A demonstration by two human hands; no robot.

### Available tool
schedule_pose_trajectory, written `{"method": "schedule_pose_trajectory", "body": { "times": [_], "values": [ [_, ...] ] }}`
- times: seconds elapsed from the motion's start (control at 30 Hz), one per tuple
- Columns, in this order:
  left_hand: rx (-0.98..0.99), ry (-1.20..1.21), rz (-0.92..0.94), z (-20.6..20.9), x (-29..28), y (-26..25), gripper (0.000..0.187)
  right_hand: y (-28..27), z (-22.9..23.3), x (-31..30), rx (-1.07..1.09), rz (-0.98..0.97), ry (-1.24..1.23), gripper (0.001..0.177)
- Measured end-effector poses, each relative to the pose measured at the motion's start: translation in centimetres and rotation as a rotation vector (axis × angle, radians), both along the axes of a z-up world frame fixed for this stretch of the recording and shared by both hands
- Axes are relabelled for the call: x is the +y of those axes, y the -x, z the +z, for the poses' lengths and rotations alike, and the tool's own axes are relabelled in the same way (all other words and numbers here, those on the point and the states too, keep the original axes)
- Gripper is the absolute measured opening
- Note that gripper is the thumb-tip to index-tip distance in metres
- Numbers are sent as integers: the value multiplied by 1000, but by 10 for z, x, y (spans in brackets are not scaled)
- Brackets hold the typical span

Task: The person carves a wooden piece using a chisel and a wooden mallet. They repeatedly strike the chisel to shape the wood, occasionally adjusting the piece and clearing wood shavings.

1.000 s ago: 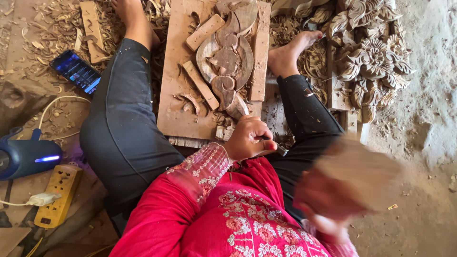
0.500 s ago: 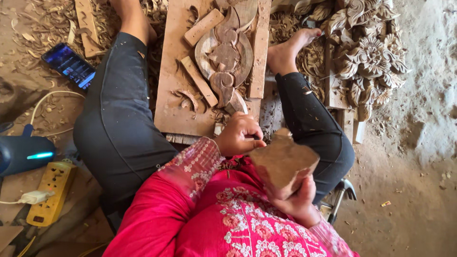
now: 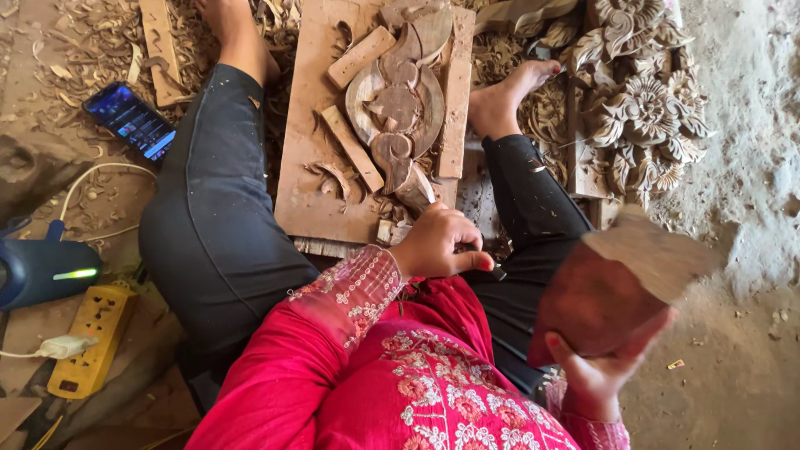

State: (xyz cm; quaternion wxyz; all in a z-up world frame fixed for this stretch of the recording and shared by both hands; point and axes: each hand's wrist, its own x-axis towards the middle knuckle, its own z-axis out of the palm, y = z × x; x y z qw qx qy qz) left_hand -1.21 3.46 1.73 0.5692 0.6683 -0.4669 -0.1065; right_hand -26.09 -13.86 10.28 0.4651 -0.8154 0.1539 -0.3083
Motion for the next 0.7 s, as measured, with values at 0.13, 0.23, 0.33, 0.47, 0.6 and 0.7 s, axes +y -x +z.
{"method": "schedule_pose_trajectory", "body": {
  "times": [0.13, 0.23, 0.33, 0.47, 0.6, 0.7],
  "values": [
    [91, 53, 26, 1, 1, -3, 46, 2, 2, -5, 92, -18, 36, 106],
    [329, 29, -21, 0, 0, -9, 47, -14, -10, -5, 272, -4, 740, 107],
    [187, 215, 59, -1, -4, -11, 46, -31, -9, 9, 341, 43, 974, 109],
    [-43, 202, 147, -4, -3, -14, 42, -41, 27, 25, 204, 151, 0, 98],
    [143, 110, 64, -10, 2, -16, 43, -45, 33, 10, 372, 488, 376, 78],
    [210, 196, 43, -8, -1, -22, 44, -41, -11, 7, 156, 217, 111, 110]
  ]
}}
